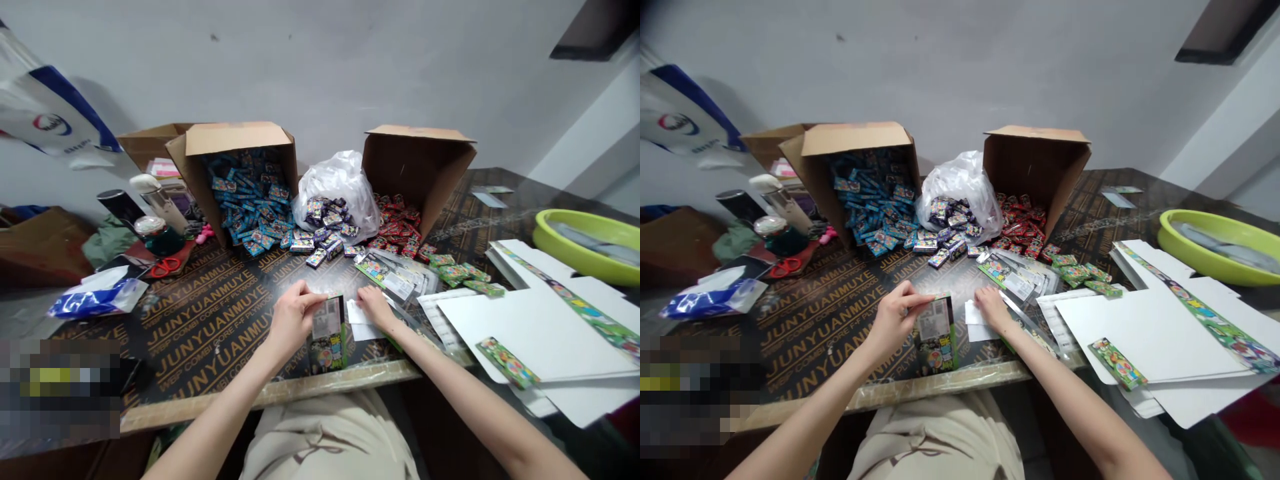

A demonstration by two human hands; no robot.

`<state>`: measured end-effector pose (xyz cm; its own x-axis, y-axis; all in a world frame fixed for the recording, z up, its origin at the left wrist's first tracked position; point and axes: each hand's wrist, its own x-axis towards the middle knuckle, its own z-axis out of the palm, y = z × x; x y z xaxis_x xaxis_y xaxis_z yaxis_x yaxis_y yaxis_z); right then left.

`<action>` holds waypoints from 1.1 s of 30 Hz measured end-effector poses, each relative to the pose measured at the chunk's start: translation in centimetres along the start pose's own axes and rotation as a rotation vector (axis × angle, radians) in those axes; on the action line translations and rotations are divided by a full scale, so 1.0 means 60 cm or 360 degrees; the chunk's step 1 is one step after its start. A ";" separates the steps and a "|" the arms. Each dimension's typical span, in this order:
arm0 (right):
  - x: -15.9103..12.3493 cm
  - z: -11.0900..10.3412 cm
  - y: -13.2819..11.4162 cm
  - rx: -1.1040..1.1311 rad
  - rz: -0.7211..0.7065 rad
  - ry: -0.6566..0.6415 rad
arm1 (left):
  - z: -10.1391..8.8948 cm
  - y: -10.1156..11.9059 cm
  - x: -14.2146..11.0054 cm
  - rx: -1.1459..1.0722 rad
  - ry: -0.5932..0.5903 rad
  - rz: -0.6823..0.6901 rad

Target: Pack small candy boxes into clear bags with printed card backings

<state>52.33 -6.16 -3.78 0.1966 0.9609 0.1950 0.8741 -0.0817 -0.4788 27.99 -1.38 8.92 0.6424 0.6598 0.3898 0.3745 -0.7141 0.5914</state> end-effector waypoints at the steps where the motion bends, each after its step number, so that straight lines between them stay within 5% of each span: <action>1: -0.003 0.002 0.001 0.0025 0.0003 0.0018 | 0.000 0.000 0.000 -0.0007 0.0003 -0.0003; 8: -0.015 -0.006 -0.005 0.0303 0.0063 0.0233 | 0.000 0.002 0.000 -0.0043 0.0052 -0.0011; 15: 0.020 -0.122 -0.110 0.0687 -0.0068 0.0505 | 0.002 0.002 -0.008 -0.0172 0.0251 -0.0069; 18: 0.032 -0.165 -0.180 0.1144 -0.0233 0.0216 | -0.001 0.000 -0.009 -0.0235 0.0287 -0.0056; 22: 0.041 -0.173 -0.233 0.1399 -0.0367 -0.0376 | -0.011 0.005 -0.011 -0.0233 0.0244 -0.0027; 33: 0.051 -0.140 -0.231 0.1038 -0.0407 -0.0463 | 0.006 0.010 -0.009 -0.0092 0.0399 -0.0064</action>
<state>44.56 -4.29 10.64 -0.1811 0.9673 0.1776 0.4194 0.2393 -0.8757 28.10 -2.27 8.78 0.4391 0.7298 0.5239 0.3528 -0.6764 0.6465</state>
